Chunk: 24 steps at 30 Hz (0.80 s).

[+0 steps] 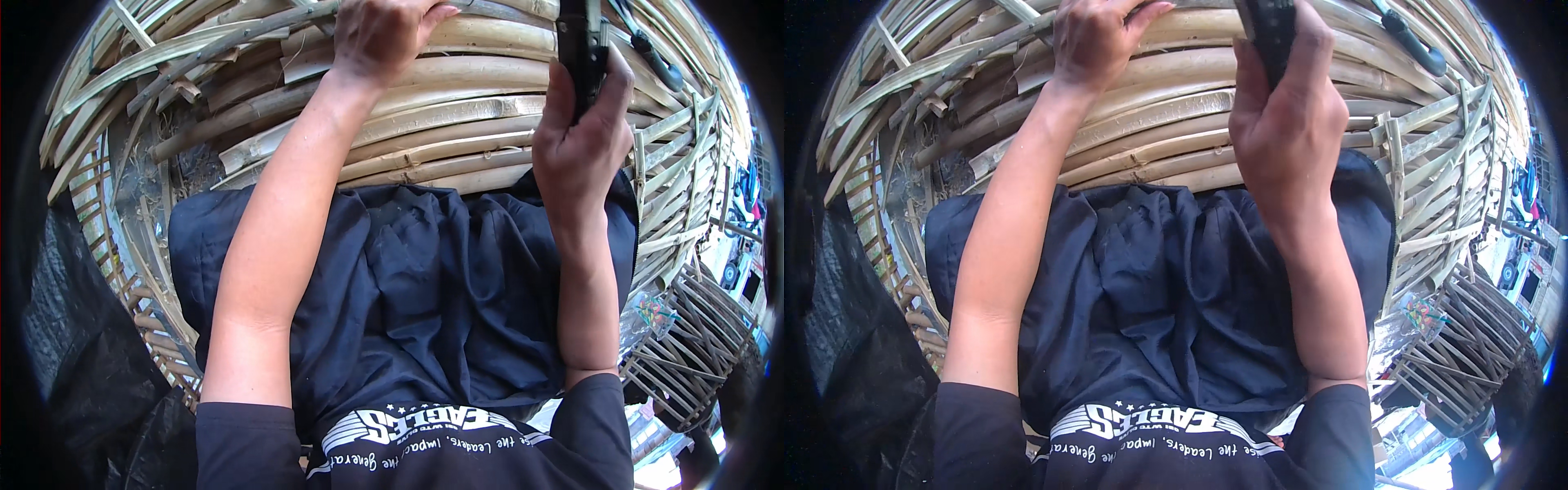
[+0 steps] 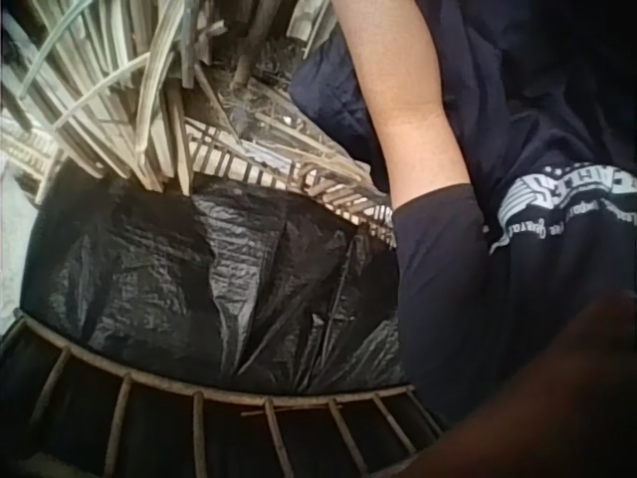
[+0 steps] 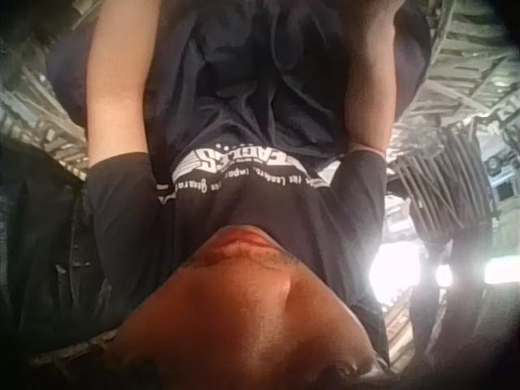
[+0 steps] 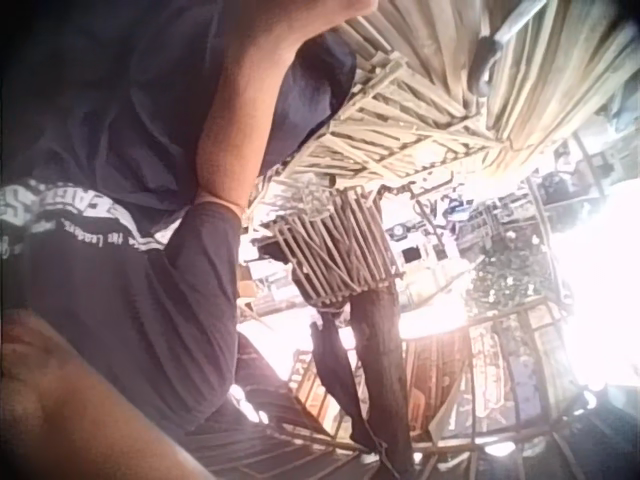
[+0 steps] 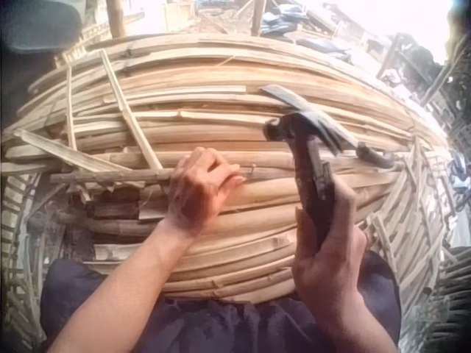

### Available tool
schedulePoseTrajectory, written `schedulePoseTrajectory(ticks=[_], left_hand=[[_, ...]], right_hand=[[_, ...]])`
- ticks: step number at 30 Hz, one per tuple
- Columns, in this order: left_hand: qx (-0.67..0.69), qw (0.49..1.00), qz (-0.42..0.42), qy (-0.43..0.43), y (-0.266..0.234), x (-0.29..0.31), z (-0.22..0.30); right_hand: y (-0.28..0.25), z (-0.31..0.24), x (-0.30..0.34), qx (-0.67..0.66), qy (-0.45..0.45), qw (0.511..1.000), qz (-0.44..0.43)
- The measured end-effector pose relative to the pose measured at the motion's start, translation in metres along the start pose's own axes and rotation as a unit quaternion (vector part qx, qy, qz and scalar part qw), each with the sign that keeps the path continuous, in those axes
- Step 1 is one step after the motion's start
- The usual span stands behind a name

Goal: The person hammers a nail into a bamboo pole and trims bamboo strips with a machete while sitting on a pile of bamboo.

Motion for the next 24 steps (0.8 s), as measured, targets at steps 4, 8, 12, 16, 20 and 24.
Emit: schedulePoseTrajectory(ticks=[4,8,12,16,20,24], left_hand=[[-0.006,1.0,0.001,-0.002,-0.002,0.002,0.0],[0.006,1.0,0.004,-0.002,0.0,0.002,0.001],[0.001,1.0,0.004,-0.001,-0.002,0.002,-0.001],[0.002,1.0,0.01,0.005,-0.002,0.0,0.001],[-0.003,1.0,0.016,0.009,-0.002,-0.001,-0.002],[-0.002,1.0,0.005,0.003,0.0,0.003,-0.001]], right_hand=[[0.031,0.0,-0.003,0.039,-0.033,0.991,-0.126],[0.011,-0.003,-0.002,0.013,-0.015,0.999,-0.044],[0.016,-0.003,0.002,0.026,-0.001,0.996,-0.089],[0.023,0.004,-0.003,0.117,0.007,0.984,-0.135],[0.012,-0.01,-0.003,0.068,-0.057,0.995,-0.054],[0.033,0.004,-0.001,0.127,-0.005,0.977,-0.169]])
Point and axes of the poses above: each hand's wrist, its own x-axis away from the middle knuckle, its own y-axis out of the palm, z = x × y, the point moved 10 cm from there along -x, towards the middle knuckle, and after that the axes turned 2 degrees about -x, right-handed, at the moved point
